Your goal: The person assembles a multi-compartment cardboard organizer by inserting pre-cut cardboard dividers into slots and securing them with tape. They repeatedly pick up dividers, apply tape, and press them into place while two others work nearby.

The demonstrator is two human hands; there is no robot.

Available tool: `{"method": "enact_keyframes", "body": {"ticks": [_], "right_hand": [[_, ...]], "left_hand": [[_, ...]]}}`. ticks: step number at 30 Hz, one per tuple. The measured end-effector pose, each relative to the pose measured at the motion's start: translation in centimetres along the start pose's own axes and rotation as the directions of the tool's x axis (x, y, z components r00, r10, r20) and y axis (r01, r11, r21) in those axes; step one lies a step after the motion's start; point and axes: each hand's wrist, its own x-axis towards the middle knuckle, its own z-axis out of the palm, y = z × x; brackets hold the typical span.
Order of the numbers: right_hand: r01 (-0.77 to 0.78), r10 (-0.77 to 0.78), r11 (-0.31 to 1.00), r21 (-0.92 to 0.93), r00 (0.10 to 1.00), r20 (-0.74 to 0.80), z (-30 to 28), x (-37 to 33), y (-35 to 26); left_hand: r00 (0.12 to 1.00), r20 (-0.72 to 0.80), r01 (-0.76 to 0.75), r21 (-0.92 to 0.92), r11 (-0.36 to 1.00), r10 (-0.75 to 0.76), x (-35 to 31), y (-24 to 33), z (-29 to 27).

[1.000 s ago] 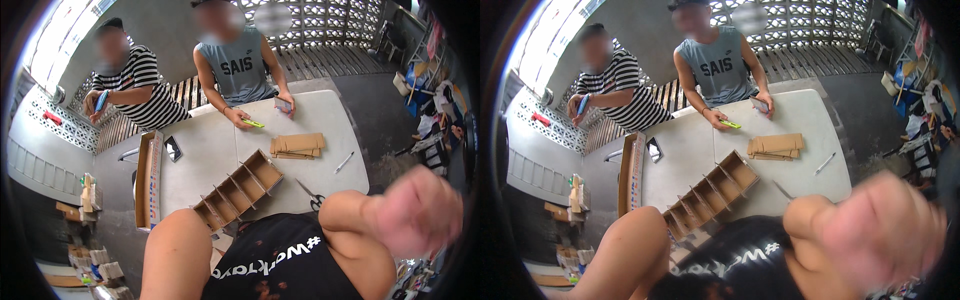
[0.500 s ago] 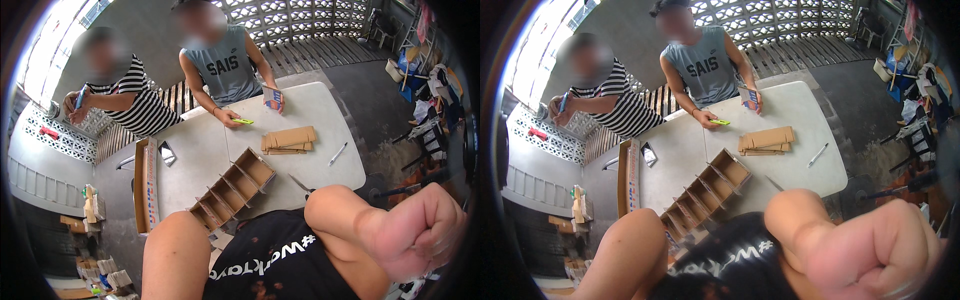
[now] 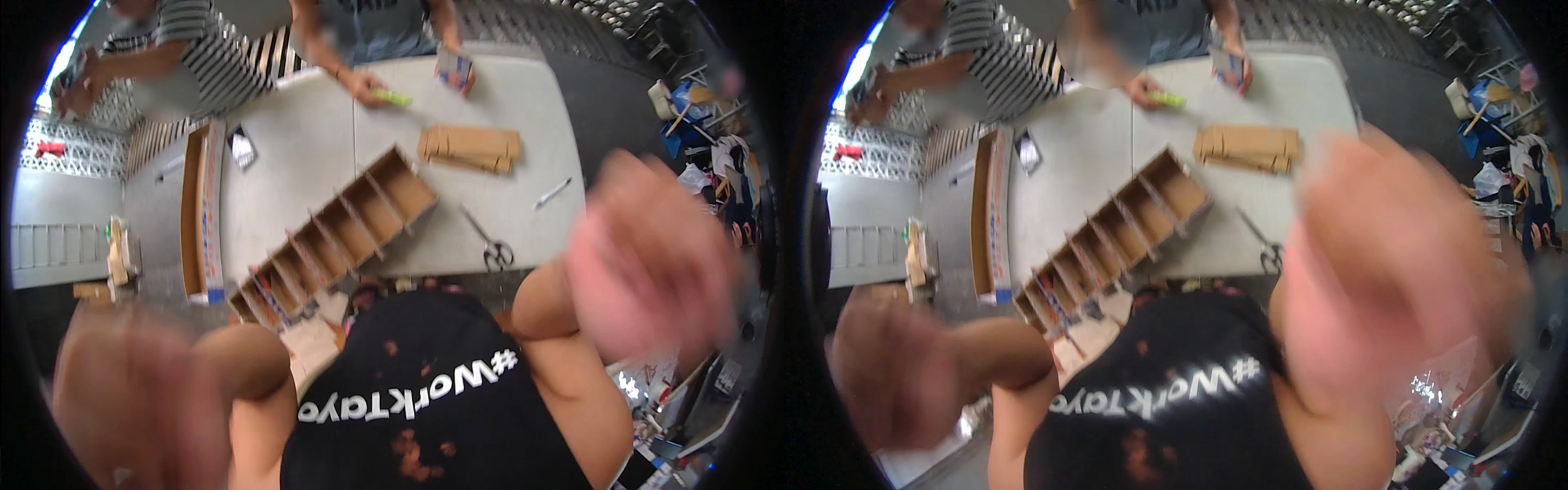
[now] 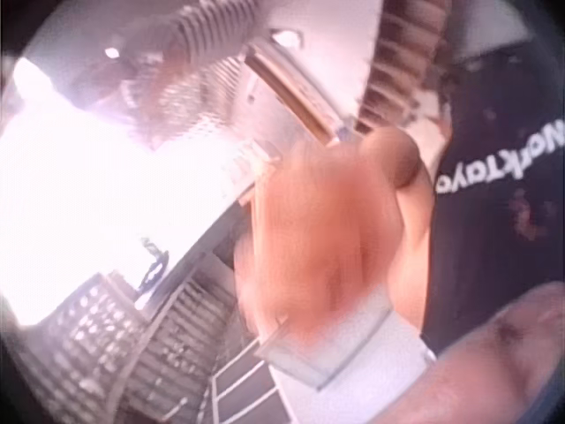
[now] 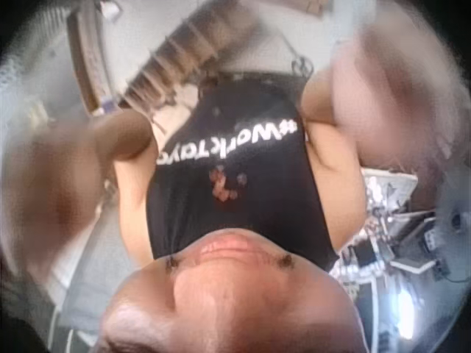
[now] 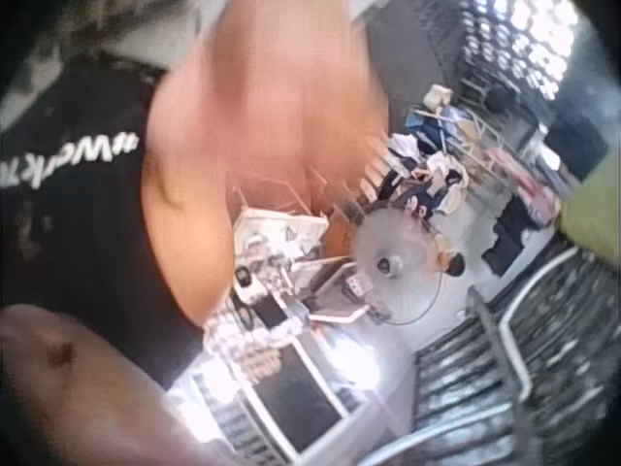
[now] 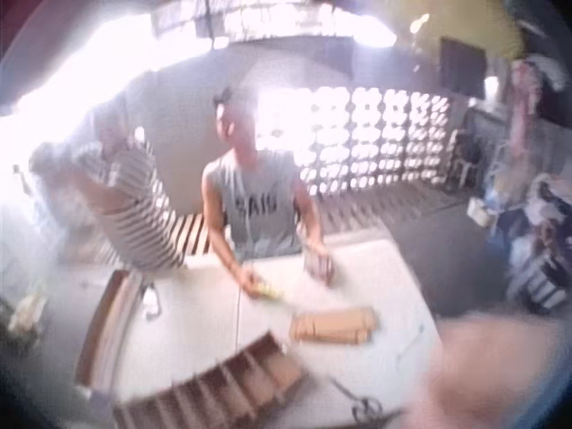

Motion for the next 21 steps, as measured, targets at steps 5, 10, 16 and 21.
{"method": "enact_keyframes", "body": {"ticks": [5,10,16,21], "right_hand": [[-0.292,0.67,0.596,-0.748,0.694,0.263,-3.5,-11.8,15.9],[0.073,0.617,0.471,-0.879,0.686,0.387,2.6,-21.7,21.5],[0.04,0.963,-0.035,-0.999,0.27,-0.023,6.2,-21.5,24.5],[0.137,0.953,-0.165,-0.977,0.276,-0.123,6.2,-22.1,24.8]], "left_hand": [[0.54,-0.175,0.744,0.555,0.371,-0.823,-22.6,-6.6,-7.7],[0.261,-0.399,0.865,0.501,0.03,-0.879,-34.6,-6.3,-14.6],[0.278,-0.325,0.84,0.539,0.064,-0.904,-37.6,-6.8,-18.4],[0.25,-0.419,0.832,0.554,-0.028,-0.873,-40.5,-4.8,-22.6]]}}
